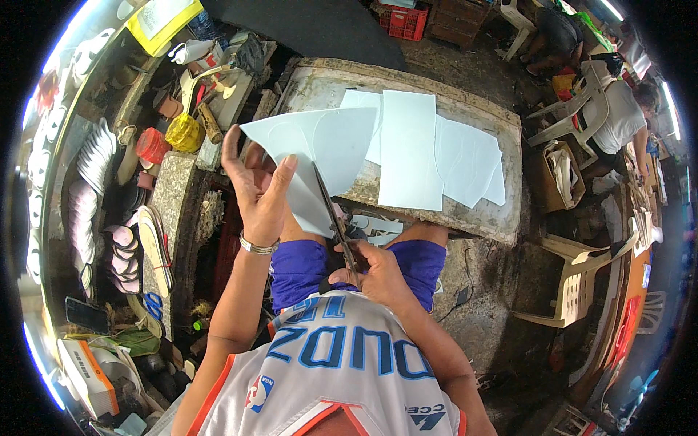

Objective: The person uses shears to cut a white sheet of material into several pieces. They repeatedly reposition the sheet and trim edges to produce smaller, roughly shaped pieces.

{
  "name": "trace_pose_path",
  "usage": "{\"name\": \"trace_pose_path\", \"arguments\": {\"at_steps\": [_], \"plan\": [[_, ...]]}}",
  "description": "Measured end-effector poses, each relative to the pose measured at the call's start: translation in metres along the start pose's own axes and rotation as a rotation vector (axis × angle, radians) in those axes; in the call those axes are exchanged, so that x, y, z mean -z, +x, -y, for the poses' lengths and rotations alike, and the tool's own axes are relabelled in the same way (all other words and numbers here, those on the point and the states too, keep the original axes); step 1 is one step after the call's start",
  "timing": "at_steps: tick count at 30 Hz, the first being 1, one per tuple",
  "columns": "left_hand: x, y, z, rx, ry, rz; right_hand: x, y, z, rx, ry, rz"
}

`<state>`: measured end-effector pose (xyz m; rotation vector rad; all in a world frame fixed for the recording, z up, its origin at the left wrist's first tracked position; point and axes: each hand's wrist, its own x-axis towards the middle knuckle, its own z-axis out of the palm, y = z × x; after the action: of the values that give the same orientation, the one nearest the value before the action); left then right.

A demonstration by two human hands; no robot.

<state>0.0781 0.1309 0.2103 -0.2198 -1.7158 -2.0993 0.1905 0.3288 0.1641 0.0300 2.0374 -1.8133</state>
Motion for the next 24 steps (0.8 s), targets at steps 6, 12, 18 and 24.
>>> {"name": "trace_pose_path", "arguments": {"at_steps": [6, 12, 18, 24], "plan": [[0.010, 0.000, -0.002, 0.077, 0.194, 0.121, 0.004, 0.000, -0.006, 0.067, -0.013, 0.042], [0.005, -0.005, -0.009, 0.340, -0.176, 0.049, 0.010, 0.008, -0.010, 0.132, 0.094, 0.137], [0.004, -0.013, -0.018, 0.402, -0.163, 0.065, 0.011, 0.016, -0.007, 0.151, 0.064, 0.123], [-0.001, -0.022, -0.015, 0.376, -0.054, 0.002, 0.004, 0.020, -0.010, 0.122, 0.111, 0.125]]}}
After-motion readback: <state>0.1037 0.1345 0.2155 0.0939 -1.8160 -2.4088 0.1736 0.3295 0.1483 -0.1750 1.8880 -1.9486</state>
